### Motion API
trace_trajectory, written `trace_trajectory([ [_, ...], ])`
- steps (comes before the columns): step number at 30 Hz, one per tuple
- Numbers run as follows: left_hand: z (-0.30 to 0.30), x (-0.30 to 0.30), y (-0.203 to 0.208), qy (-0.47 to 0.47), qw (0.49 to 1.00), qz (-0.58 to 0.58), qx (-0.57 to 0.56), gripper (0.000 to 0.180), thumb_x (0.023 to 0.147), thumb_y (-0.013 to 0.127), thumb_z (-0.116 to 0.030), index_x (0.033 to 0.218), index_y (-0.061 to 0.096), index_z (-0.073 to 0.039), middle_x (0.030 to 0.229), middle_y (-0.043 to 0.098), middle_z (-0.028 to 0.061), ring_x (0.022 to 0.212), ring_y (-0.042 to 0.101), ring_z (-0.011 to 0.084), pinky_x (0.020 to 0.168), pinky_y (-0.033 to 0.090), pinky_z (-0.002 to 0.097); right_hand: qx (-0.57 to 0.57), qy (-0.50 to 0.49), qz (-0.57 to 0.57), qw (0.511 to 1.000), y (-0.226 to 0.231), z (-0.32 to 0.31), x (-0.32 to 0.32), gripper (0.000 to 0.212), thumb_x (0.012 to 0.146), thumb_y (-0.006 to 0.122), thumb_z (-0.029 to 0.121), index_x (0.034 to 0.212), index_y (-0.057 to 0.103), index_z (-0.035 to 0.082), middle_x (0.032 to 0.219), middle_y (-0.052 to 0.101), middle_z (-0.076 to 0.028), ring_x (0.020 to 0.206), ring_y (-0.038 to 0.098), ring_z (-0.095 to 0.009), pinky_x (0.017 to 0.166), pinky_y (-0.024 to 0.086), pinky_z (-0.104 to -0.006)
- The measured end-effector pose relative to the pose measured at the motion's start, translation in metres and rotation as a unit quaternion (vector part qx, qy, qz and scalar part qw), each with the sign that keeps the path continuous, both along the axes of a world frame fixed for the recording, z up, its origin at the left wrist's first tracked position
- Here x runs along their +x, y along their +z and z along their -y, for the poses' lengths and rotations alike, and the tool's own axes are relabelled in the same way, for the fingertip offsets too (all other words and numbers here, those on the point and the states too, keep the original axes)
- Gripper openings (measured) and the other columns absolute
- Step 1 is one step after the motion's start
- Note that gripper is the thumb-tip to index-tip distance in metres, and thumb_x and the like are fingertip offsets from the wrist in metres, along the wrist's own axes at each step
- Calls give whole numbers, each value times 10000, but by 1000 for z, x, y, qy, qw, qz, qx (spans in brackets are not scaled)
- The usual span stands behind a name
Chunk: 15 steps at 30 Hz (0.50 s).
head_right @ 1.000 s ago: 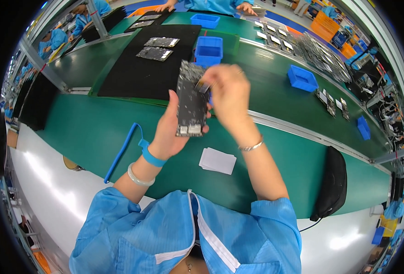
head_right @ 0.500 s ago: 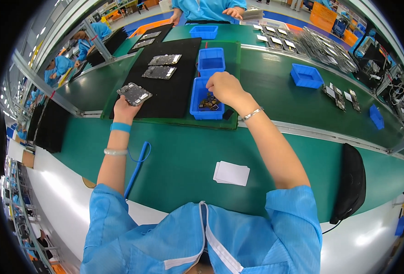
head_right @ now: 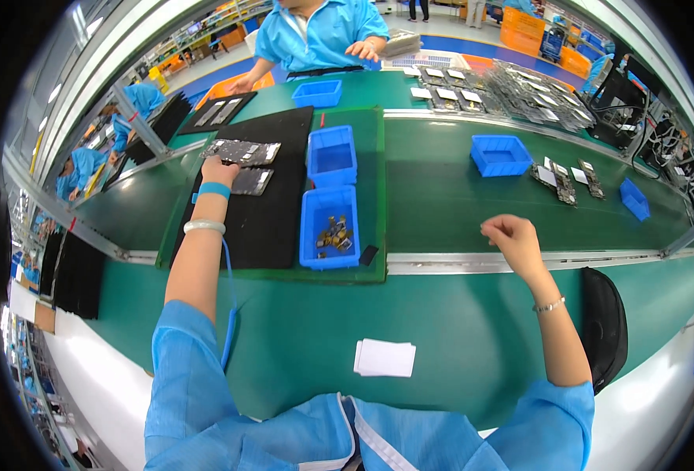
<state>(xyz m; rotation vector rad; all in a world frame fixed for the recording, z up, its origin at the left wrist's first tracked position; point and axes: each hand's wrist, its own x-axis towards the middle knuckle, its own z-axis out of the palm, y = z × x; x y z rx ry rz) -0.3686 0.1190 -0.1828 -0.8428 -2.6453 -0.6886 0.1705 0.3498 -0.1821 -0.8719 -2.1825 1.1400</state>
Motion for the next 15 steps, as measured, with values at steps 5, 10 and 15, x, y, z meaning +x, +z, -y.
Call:
trace_trajectory([
  [5, -102, -8, -20, -36, 998, -50, -27, 408, 739, 676, -400, 935, 699, -43, 949, 679, 182, 925, 646, 344, 825, 509, 400, -12, -82, 23, 996, -4, -22, 50, 146, 847, 629, 103, 902, 668, -27, 792, 668, -47, 682, 589, -92, 618, 484, -229],
  [10, -114, -84, -61, -104, 992, -54, 40, 407, 828, 630, -372, 1008, 673, -9, 961, 686, 173, 892, 661, 335, 814, 503, 419, 30, -157, -14, 987, -25, -86, 35, 238, 825, 655, 165, 982, 662, -13, 804, 682, -69, 705, 619, -118, 647, 495, -262],
  [15, -131, -110, -65, -240, 863, 305, 324, 428, 854, 634, -218, 1201, 534, 11, 1073, 638, 175, 945, 633, 351, 865, 490, 419, 143, -164, -29, 976, -26, -119, -33, 394, 796, 700, 260, 1093, 619, 15, 994, 661, -112, 790, 642, -180, 724, 514, -304],
])
